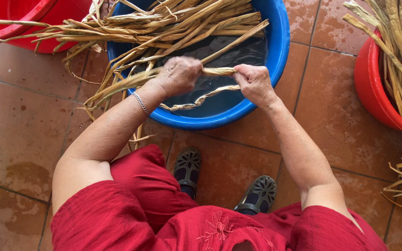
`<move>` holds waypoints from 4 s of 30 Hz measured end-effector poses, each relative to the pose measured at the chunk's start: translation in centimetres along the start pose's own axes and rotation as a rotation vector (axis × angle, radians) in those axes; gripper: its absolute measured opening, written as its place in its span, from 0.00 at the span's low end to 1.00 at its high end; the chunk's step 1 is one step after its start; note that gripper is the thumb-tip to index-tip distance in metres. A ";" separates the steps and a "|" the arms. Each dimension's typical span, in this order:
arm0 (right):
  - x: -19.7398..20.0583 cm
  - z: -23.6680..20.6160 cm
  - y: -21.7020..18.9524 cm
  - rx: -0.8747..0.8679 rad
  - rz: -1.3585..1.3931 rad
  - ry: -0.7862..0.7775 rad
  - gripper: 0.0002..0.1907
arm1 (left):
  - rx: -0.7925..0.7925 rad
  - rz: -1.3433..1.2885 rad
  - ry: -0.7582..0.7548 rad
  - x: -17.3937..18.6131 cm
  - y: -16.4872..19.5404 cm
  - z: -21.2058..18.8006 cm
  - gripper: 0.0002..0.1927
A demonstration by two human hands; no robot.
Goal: The person sits on a tiled floor beside a blue basin of water filled with dried palm leaf stalks. They take bundles of stalks, twist and wring them firmly with both hands, dip them in the water, and pull individual stalks free, working through the pile one bundle at a time.
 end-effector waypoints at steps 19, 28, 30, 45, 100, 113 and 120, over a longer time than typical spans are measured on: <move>-2.0 -0.4 -0.3 -0.377 0.416 -0.360 0.09 | -0.337 -0.121 0.404 4.1 1.4 0.0 0.09; -3.1 -0.9 0.4 -0.375 0.392 -0.363 0.11 | -0.472 0.135 0.382 3.6 2.4 -0.3 0.16; -2.9 -1.1 0.2 -0.294 0.274 -0.310 0.10 | -0.435 0.221 0.388 3.1 1.9 -0.2 0.14; -0.2 -0.3 -3.3 0.189 -0.105 0.103 0.13 | 0.496 -1.178 -0.034 -1.2 0.1 0.4 0.09; 4.7 0.9 3.7 -0.110 -0.411 0.069 0.07 | 0.521 -0.835 -0.202 -0.4 -0.2 1.3 0.13; 1.5 0.0 1.2 -0.646 0.242 -0.429 0.15 | 0.246 -0.605 0.188 -1.5 -0.6 1.3 0.05; 0.1 0.0 2.0 -0.591 0.187 -0.359 0.10 | 0.048 -0.361 0.290 -0.1 0.7 0.9 0.03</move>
Point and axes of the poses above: each hand's wrist, its own z-axis towards the middle knuckle, its own x-axis out of the back of the hand, y = z × x, the point moved 3 cm from there along z, towards the middle knuckle, and after that the axes turned 7 degrees about y, right-handed, at the moved point
